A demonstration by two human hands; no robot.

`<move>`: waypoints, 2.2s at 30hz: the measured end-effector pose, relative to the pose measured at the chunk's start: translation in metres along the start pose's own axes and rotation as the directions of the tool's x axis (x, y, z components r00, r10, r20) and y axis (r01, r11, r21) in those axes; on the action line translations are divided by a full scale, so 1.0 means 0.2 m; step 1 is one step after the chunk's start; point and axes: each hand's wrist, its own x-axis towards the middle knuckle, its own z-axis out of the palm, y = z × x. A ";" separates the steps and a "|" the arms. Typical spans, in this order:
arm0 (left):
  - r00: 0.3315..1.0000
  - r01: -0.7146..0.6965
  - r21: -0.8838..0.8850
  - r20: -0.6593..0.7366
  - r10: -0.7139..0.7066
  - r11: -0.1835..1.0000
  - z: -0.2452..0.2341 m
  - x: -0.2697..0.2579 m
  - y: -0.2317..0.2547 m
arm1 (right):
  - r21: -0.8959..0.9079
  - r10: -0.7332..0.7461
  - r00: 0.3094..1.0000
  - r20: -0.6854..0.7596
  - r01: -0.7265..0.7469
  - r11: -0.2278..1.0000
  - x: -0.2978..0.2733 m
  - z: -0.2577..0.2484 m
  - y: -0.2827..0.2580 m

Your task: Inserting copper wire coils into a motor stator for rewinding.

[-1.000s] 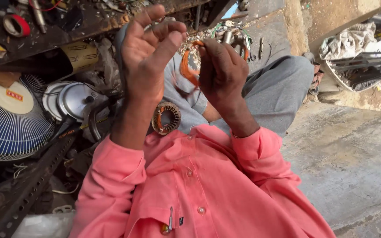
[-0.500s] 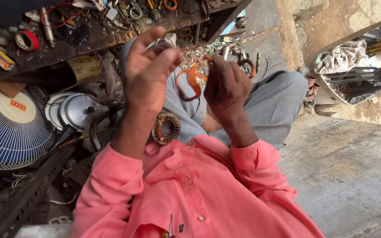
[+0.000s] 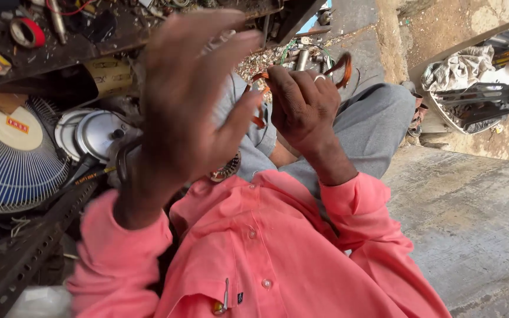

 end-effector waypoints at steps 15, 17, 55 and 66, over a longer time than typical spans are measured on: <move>0.677 0.725 -0.487 0.635 -0.372 0.487 0.13 -0.10 -0.24 | 0.567 -0.009 0.983 0.182 -0.097 0.818 0.00 0.04 -0.05; 0.675 0.735 -0.539 0.634 -0.377 0.411 0.13 -0.15 -0.28 | 0.653 0.027 0.988 0.155 -0.123 0.748 0.01 0.05 -0.08; 0.694 0.628 -0.775 0.516 -0.502 0.070 0.00 -0.36 -0.21 | 0.567 -0.083 0.771 0.632 -0.387 0.727 0.21 -0.10 -0.08; 0.618 0.625 -0.773 0.577 -0.534 -0.112 0.12 -0.55 -0.31 | 0.508 -0.087 0.658 0.748 -0.483 0.713 0.11 -0.04 -0.12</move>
